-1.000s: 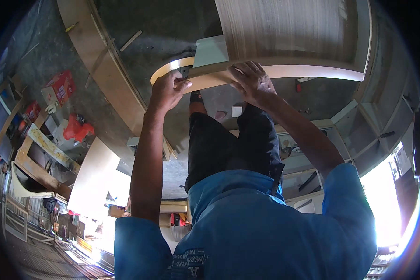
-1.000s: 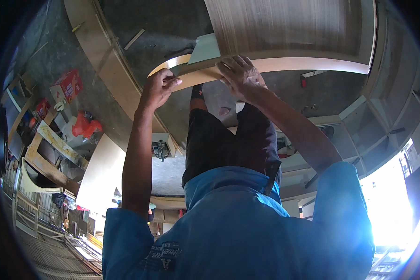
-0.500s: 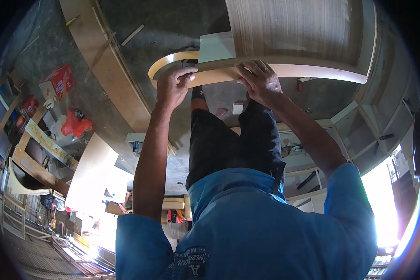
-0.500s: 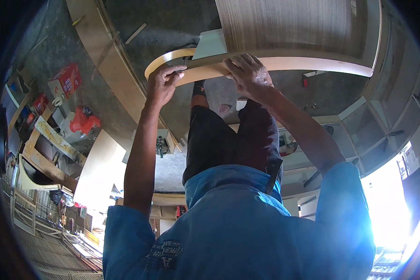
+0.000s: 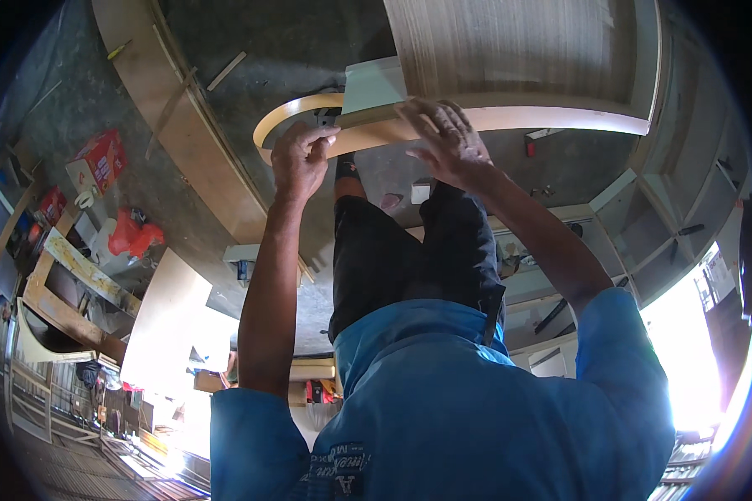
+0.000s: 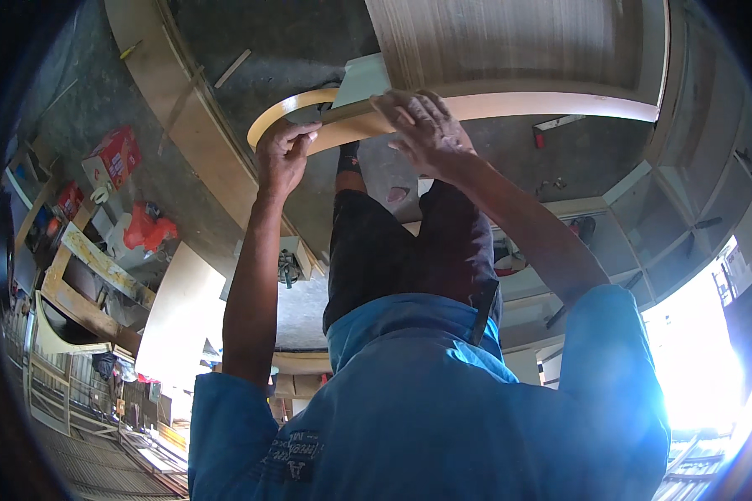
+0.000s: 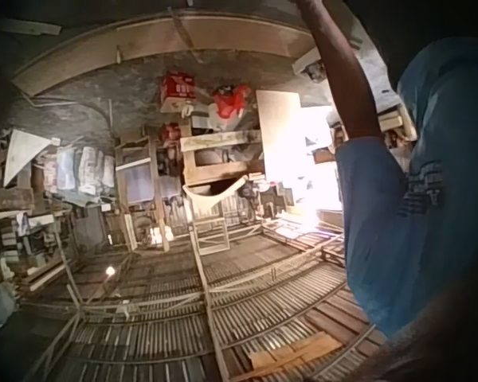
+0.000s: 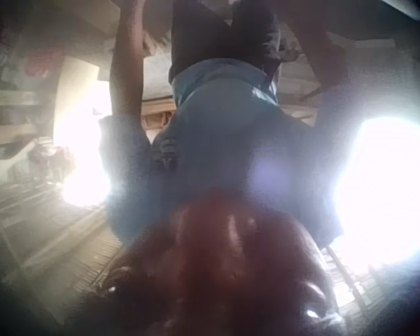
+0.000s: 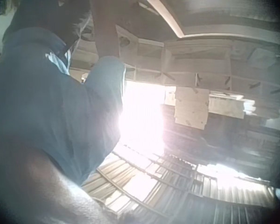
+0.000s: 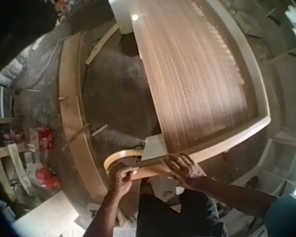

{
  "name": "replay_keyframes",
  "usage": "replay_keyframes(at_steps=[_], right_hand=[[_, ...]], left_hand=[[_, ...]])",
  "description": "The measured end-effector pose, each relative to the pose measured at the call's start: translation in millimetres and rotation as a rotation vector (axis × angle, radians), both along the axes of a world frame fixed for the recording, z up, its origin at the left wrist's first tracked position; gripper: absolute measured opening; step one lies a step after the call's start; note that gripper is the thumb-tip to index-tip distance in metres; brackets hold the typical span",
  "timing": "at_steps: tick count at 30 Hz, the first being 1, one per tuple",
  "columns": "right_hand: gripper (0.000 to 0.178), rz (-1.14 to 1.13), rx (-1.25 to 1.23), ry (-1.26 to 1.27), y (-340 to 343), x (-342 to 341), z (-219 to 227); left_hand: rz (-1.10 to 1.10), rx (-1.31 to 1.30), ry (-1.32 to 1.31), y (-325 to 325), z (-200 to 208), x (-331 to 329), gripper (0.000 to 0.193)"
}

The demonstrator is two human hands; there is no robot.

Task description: The person applies a strip of edge banding to the side of a wooden drawer unit, pressing it down with a block. They move to another side, using a knife to trim the excess material from the edge before continuing to press the strip into place.

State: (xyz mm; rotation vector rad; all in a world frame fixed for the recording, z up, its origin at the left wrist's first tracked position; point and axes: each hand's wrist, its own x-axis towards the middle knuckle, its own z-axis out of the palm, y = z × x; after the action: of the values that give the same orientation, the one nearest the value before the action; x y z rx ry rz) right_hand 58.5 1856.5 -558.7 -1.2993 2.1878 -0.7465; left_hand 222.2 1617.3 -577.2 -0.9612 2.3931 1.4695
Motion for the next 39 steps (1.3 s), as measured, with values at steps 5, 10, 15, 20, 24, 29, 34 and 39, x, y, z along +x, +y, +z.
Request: replay_keyframes(at_steps=[5, 10, 15, 20, 24, 29, 34, 39], right_hand=[[0.065, 0.129, 0.018, 0.100, 4, 5, -26], [0.071, 0.080, 0.011, 0.115, 9, 1, -18], [0.077, -0.354, -0.094, -0.006, 36, -4, 13], [0.031, -1.518, 0.058, -0.254, 114, -28, 2], [0.037, -1.682, -0.141, -0.653, 157, -52, -18], [0.044, -1.617, -0.102, -0.709, 161, -72, -29], [0.046, -1.621, 0.061, -0.554, 153, -77, -23], [0.048, -1.628, 0.022, -0.650, 175, -81, -17]], left_hand=[[-0.068, -0.052, 0.084, -1, -2, 2, 0.017], [-0.202, -0.169, 0.025, 3, 6, -2, 0.015], [-0.416, -0.475, -0.094, 12, 22, -12, 0.025], [-0.490, -0.632, -0.071, 60, 31, -54, 0.043], [-0.545, -0.278, 0.180, 141, 39, -121, 0.060], [-0.613, -0.299, 0.165, 231, 35, -183, 0.058], [-0.597, -0.362, 0.095, 243, 34, -192, 0.052], [-0.589, -0.378, -0.085, 259, 44, -210, 0.060]])
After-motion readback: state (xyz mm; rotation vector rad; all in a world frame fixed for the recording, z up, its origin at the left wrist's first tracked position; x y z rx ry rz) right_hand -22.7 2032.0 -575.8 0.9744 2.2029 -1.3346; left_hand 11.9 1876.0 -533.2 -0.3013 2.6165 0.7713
